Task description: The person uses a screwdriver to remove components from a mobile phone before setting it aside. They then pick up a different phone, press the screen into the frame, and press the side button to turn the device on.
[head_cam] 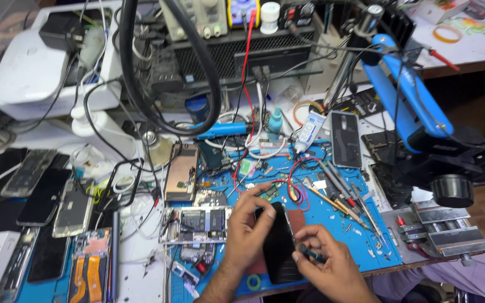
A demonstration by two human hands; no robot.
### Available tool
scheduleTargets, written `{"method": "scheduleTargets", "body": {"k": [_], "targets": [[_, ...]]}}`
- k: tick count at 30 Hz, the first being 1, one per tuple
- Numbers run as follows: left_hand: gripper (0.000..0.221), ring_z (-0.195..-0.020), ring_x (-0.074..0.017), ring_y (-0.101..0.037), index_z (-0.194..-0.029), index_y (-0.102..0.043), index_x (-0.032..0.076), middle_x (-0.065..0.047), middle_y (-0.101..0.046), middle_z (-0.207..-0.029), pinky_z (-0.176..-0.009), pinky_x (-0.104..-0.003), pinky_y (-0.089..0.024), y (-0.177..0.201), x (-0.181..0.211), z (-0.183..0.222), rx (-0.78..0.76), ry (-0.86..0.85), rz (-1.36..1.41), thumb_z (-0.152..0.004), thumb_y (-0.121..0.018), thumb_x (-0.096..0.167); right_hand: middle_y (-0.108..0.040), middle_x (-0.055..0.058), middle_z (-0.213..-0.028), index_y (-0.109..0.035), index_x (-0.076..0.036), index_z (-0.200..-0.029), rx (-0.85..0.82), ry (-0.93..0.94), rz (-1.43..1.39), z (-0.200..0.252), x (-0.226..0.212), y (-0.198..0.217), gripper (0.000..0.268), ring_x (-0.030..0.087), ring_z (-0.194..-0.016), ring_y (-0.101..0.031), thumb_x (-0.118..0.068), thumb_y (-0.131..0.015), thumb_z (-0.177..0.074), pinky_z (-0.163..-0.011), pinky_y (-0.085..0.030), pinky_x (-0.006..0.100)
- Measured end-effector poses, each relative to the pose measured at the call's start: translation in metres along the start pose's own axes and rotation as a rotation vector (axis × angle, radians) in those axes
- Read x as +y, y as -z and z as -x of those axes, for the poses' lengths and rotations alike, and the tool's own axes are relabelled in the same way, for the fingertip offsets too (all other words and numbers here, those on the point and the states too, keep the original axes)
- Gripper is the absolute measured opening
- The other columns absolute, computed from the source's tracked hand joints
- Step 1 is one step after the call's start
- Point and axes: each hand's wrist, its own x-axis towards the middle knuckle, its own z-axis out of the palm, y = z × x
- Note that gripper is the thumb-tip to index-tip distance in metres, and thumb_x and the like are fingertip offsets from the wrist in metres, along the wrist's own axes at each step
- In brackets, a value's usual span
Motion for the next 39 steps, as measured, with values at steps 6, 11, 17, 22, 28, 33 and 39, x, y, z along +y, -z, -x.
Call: {"method": "scheduleTargets", "body": {"k": [6, 11, 17, 22, 28, 33, 39], "targets": [[0.010, -0.094, -0.0236, -0.054, -0.088, -0.064, 0.002, -0.016, -0.066, -0.142, -0.078, -0.036, -0.042, 0.061, 0.020, 0.025, 0.238, 0.071, -0.072, -0.094, -0.061, 0.010, -0.068, 0.003, -0.087, -0.066, -0.004, -0.116, 0.019, -0.090, 0.030, -0.002, 0.002, 0.008, 0.033, 0.007, -0.079, -0.060, -0.004, -0.075, -0.085, -0.062, -0.049, 0.021], [0.009, -0.116, -0.0220, -0.064, -0.084, -0.066, 0.001, -0.017, -0.066, -0.135, -0.097, -0.033, -0.048, 0.093, 0.047, 0.060, 0.274, -0.034, -0.298, -0.092, -0.063, 0.006, -0.073, 0.004, -0.090, -0.067, -0.007, -0.115, 0.064, -0.146, 0.139, -0.004, -0.002, 0.010, 0.031, 0.007, -0.080, -0.065, -0.009, -0.074, -0.085, -0.054, -0.044, 0.023], [0.008, -0.100, -0.0201, -0.070, -0.090, -0.076, 0.002, -0.011, -0.073, -0.108, -0.089, -0.032, -0.053, 0.103, 0.054, 0.101, 0.379, 0.055, -0.442, -0.082, -0.077, 0.003, -0.078, 0.002, -0.097, -0.071, -0.006, -0.112, 0.112, 0.068, 0.371, 0.004, -0.008, 0.003, 0.030, 0.009, -0.092, -0.070, -0.013, -0.077, -0.083, -0.062, -0.055, 0.021], [0.018, -0.091, -0.0180, -0.070, -0.095, -0.078, 0.004, -0.008, -0.070, -0.097, -0.082, -0.030, -0.055, 0.124, 0.054, 0.129, 0.533, 0.071, -0.549, -0.077, -0.081, 0.002, -0.081, 0.004, -0.100, -0.069, -0.006, -0.113, 0.146, 0.021, 0.492, 0.006, -0.020, -0.003, 0.033, 0.012, -0.092, -0.074, -0.017, -0.076, -0.083, -0.058, -0.057, 0.028], [0.020, -0.093, -0.0227, -0.066, -0.094, -0.077, 0.008, -0.008, -0.067, -0.094, -0.084, -0.036, -0.051, 0.161, 0.052, 0.152, 0.618, 0.084, -0.928, -0.075, -0.083, 0.008, -0.080, 0.008, -0.097, -0.069, -0.005, -0.117, 0.172, -0.022, 0.519, 0.005, -0.020, -0.001, 0.035, 0.012, -0.093, -0.074, -0.018, -0.076, -0.084, -0.066, -0.061, 0.029], [0.016, -0.096, -0.0248, -0.061, -0.094, -0.077, 0.012, -0.003, -0.066, -0.095, -0.089, -0.043, -0.044, 0.181, 0.055, 0.169, 0.554, 0.133, -1.224, -0.079, -0.080, 0.017, -0.077, 0.012, -0.099, -0.068, -0.001, -0.123, 0.208, 0.006, 0.462, 0.005, 0.005, 0.019, 0.036, 0.015, -0.090, -0.070, -0.016, -0.072, -0.091, -0.074, -0.056, 0.031], [0.019, -0.097, -0.0263, -0.060, -0.095, -0.076, 0.012, -0.005, -0.065, -0.097, -0.087, -0.045, -0.041, 0.194, 0.054, 0.175, 0.428, 0.128, -1.255, -0.078, -0.079, 0.017, -0.070, 0.013, -0.117, -0.060, 0.005, -0.125, 0.235, 0.229, 0.288, -0.002, 0.056, 0.060, 0.027, 0.013, -0.105, -0.067, -0.007, -0.065, -0.101, -0.093, -0.054, 0.029]]}}
